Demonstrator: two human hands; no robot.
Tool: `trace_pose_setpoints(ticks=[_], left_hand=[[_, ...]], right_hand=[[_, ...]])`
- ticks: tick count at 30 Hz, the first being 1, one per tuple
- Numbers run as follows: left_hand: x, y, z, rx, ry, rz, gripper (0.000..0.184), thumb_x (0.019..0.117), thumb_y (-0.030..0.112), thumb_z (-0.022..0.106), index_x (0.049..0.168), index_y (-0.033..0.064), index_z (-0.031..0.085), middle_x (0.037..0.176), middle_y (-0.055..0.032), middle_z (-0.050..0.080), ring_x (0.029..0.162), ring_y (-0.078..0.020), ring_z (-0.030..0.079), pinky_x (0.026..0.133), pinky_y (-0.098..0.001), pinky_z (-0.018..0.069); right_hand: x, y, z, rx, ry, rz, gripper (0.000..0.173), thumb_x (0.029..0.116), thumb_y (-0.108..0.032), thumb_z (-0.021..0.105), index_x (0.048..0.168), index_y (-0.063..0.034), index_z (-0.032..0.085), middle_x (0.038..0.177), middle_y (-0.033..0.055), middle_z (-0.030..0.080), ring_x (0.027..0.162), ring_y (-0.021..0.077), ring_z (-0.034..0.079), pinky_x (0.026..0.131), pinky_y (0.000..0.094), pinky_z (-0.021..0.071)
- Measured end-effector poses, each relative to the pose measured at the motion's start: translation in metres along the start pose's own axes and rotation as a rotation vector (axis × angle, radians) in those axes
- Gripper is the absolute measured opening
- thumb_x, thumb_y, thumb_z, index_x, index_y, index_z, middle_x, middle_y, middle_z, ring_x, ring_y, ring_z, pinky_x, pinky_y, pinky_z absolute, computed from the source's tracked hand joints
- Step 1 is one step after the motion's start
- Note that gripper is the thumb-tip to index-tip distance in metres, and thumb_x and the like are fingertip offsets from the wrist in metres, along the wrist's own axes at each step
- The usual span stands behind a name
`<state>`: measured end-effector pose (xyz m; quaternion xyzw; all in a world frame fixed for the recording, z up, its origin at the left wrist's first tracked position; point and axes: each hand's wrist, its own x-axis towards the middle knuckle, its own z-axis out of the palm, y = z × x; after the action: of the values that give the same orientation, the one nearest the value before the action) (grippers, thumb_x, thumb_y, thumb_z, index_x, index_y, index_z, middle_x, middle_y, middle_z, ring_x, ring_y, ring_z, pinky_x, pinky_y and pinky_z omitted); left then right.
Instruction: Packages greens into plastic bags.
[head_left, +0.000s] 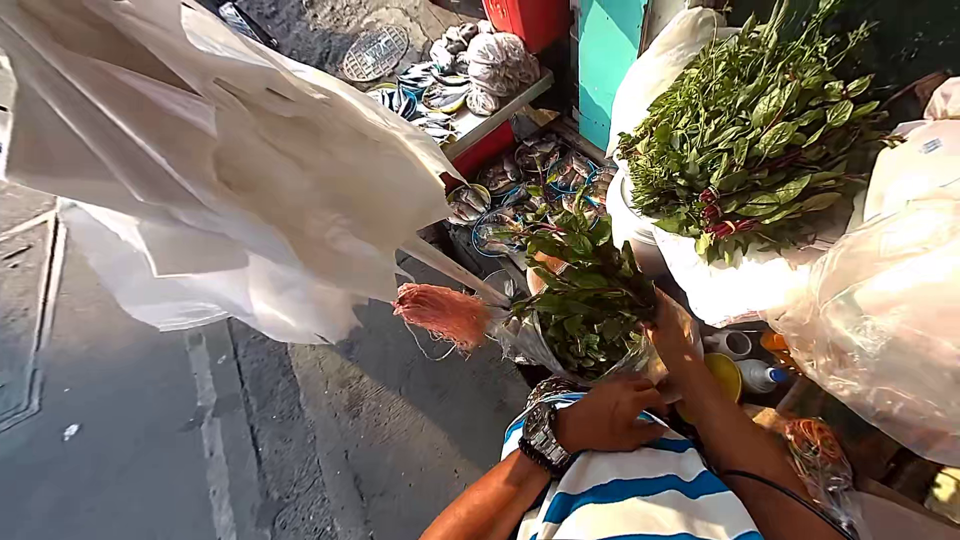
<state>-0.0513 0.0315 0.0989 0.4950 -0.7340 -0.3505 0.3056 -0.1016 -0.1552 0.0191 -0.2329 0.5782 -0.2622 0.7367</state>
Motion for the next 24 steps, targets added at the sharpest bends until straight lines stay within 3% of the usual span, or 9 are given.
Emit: trace_pose_setpoints(ticks=[3,12,15,17,20,24], left_hand=[[-0.006,-0.010,0.002,-0.038,0.014,-0.038,0.020,0.0951,0.016,0.067,0.104,-0.0013,0.072,0.100,-0.0185,0.071,0.101,-0.0333,0.068,0.089,-0.0470,0.0551],[0.023,-0.005,0.003,0.035,-0.098,0.091,0.018,0.0943,0.012,0.065,0.105,-0.0009,0.071,0.101,-0.0180,0.070,0.100,-0.0350,0.067,0.085,-0.0465,0.0556],[0.025,-0.009,0.001,0.035,-0.172,0.065,0.018,0.0956,0.013,0.064,0.106,-0.0009,0.071,0.102,-0.0187,0.069,0.101,-0.0362,0.066,0.086,-0.0486,0.0548],[0.025,-0.013,0.000,0.025,-0.194,0.062,0.018,0.0961,0.013,0.064,0.105,-0.0009,0.071,0.101,-0.0189,0.069,0.101,-0.0365,0.066,0.085,-0.0492,0.0549],[0.028,-0.018,-0.001,0.008,-0.224,0.080,0.018,0.0962,0.013,0.063,0.106,0.0005,0.071,0.101,-0.0176,0.069,0.101,-0.0354,0.066,0.084,-0.0491,0.0552],[0.035,-0.024,-0.005,-0.026,-0.239,0.139,0.016,0.0953,0.012,0.064,0.105,0.0005,0.071,0.099,-0.0168,0.068,0.099,-0.0342,0.066,0.082,-0.0473,0.0558]], right_hand=[[0.003,0.000,-0.003,0.101,-0.069,0.017,0.032,0.1110,-0.033,0.040,0.097,-0.0086,0.056,0.066,0.0003,0.055,0.046,0.0055,0.047,0.042,0.0190,0.0414],[-0.003,-0.008,0.002,0.084,0.010,-0.009,0.031,0.1098,-0.032,0.044,0.095,-0.0085,0.058,0.065,0.0002,0.054,0.044,0.0046,0.044,0.039,0.0186,0.0371],[0.006,-0.008,-0.006,0.022,0.063,-0.191,0.028,0.1100,-0.025,0.044,0.103,-0.0030,0.060,0.072,0.0038,0.056,0.049,0.0087,0.047,0.044,0.0239,0.0416],[0.005,-0.013,-0.012,0.010,0.092,-0.360,0.024,0.1086,-0.016,0.046,0.094,-0.0013,0.059,0.068,0.0037,0.057,0.048,0.0093,0.050,0.043,0.0249,0.0439],[0.007,-0.022,-0.027,0.002,0.042,-0.681,0.024,0.1033,-0.005,0.051,0.079,-0.0064,0.054,0.063,-0.0014,0.057,0.050,0.0072,0.055,0.047,0.0239,0.0497],[0.001,-0.040,-0.039,-0.072,0.053,-0.917,0.024,0.0979,-0.003,0.057,0.075,-0.0098,0.054,0.063,-0.0061,0.055,0.053,0.0031,0.054,0.052,0.0206,0.0496]])
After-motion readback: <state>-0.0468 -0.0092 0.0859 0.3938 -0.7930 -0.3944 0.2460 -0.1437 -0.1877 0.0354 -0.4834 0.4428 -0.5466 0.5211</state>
